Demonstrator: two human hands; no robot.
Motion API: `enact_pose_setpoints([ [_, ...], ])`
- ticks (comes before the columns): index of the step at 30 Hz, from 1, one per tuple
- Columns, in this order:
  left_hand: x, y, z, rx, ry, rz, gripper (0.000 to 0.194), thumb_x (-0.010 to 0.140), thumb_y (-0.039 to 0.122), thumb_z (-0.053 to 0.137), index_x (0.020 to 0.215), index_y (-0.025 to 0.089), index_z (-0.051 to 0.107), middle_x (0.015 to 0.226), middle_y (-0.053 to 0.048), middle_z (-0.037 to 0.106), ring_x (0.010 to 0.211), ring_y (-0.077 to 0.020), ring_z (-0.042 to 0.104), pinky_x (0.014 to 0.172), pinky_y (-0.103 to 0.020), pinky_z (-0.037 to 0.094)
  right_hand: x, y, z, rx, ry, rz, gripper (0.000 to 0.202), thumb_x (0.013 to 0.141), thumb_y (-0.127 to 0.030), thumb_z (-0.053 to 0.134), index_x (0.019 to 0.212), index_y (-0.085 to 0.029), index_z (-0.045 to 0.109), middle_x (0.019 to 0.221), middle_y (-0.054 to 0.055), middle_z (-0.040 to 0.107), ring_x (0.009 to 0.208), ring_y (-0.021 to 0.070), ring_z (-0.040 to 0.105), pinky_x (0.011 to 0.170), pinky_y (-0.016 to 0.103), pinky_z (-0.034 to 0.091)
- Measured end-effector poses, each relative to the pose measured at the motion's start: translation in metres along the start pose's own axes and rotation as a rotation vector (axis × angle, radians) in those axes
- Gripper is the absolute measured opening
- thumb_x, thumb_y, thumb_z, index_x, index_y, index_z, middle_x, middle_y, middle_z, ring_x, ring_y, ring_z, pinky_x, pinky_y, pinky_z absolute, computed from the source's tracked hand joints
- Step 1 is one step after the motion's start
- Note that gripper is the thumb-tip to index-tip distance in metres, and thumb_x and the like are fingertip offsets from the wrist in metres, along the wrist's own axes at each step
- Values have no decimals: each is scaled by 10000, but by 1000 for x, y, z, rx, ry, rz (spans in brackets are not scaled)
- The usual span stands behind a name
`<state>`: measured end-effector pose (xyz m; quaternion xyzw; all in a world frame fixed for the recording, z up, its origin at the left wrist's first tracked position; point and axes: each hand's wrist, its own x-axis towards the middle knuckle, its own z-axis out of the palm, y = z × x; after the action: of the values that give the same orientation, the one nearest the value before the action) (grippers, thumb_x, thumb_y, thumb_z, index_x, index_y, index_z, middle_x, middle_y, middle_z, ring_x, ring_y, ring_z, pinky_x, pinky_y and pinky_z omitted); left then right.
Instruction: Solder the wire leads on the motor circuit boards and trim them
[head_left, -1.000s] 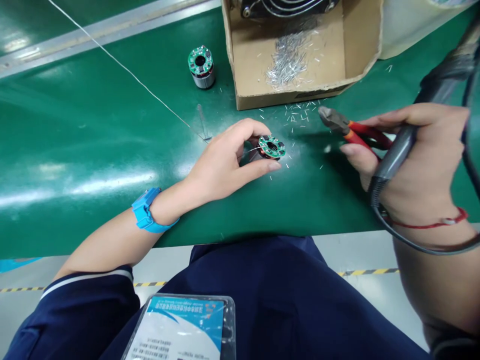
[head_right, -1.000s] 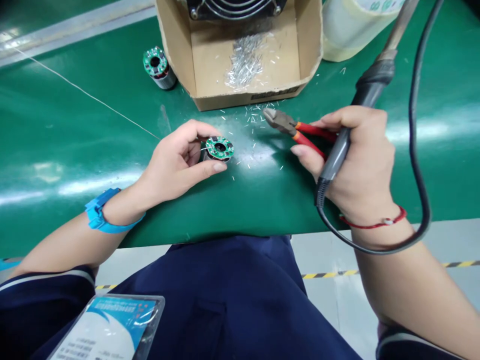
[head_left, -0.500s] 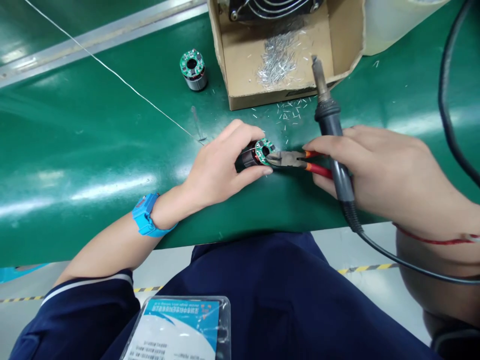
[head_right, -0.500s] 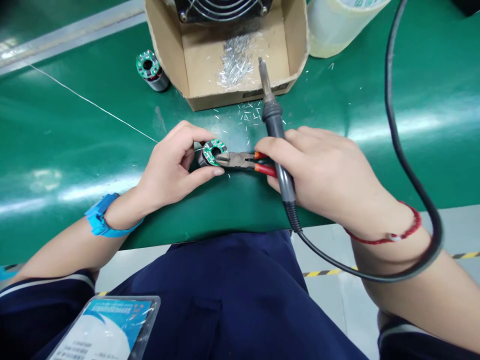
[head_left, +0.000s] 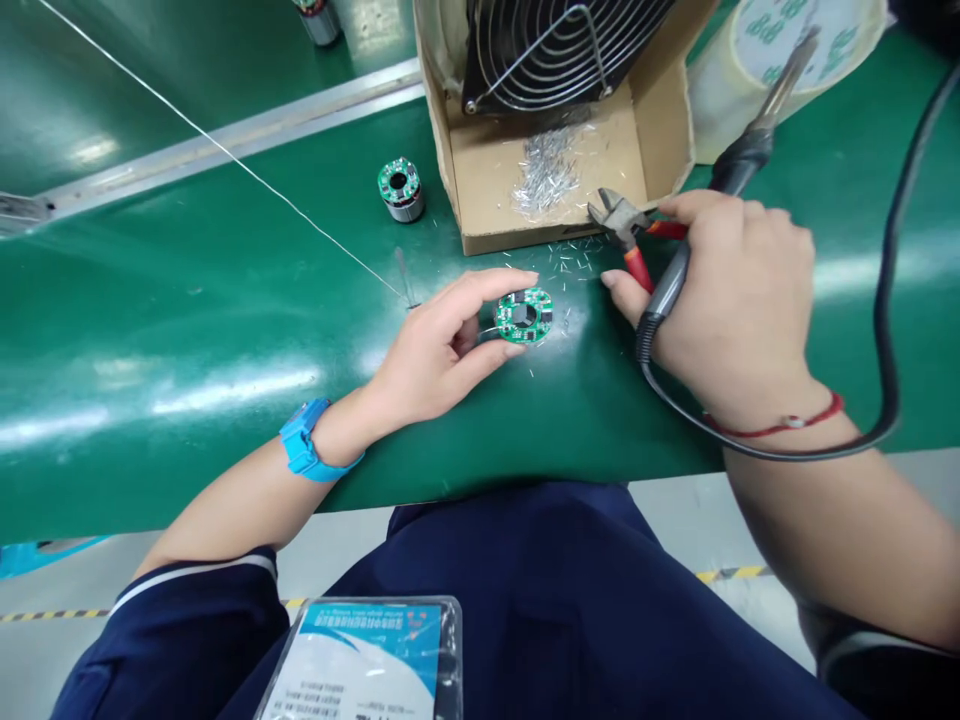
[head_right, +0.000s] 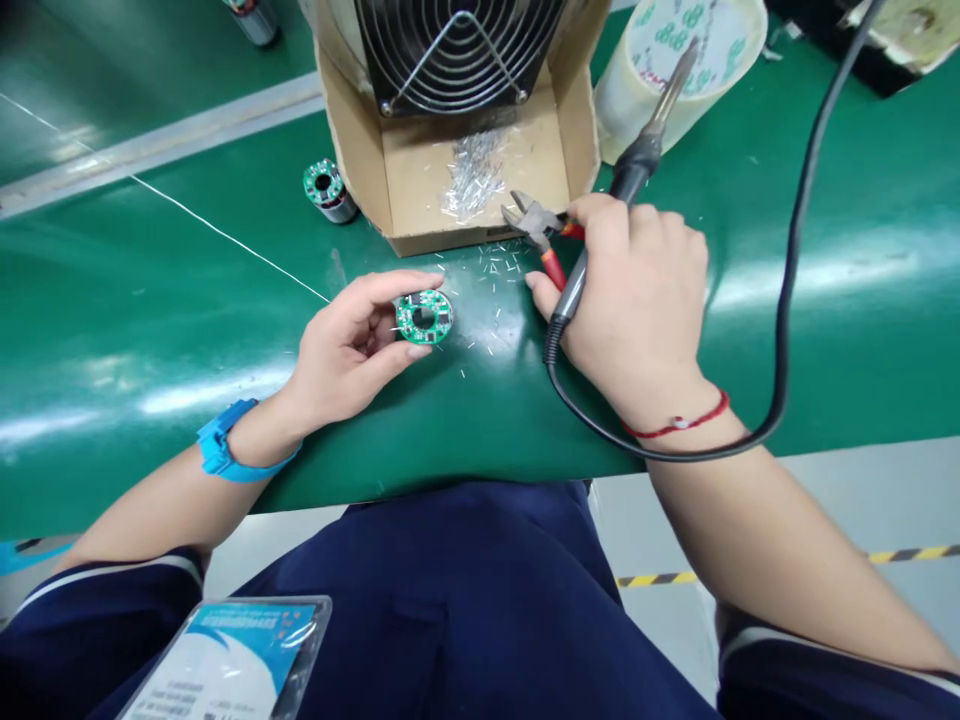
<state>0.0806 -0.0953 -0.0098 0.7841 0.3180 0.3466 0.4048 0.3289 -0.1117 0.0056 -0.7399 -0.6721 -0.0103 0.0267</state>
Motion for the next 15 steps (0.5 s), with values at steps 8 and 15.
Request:
enact_pose_setpoints([
  [8, 0, 3, -7, -43, -46, -21, 457, 944, 239, 638, 1365, 377, 528, 1428, -6, 588, 1189, -219, 623, 598, -249, 483, 4, 20, 5, 365, 406, -174, 469, 979, -443, 480, 1306, -123, 579, 1172, 147, 692, 999, 225, 673, 975, 483, 516],
  [15, 43, -30, -69, 329, 439, -27, 372, 891, 428, 707, 1228, 277, 657, 1067, -17, 687, 673, -92, 568, 579, -243, 437, 9, 37, 31, 657, 445, 34, 609, 964, -594, 434, 1449, -231, 495, 1057, 118, 737, 662, 150, 693, 634, 301, 540],
])
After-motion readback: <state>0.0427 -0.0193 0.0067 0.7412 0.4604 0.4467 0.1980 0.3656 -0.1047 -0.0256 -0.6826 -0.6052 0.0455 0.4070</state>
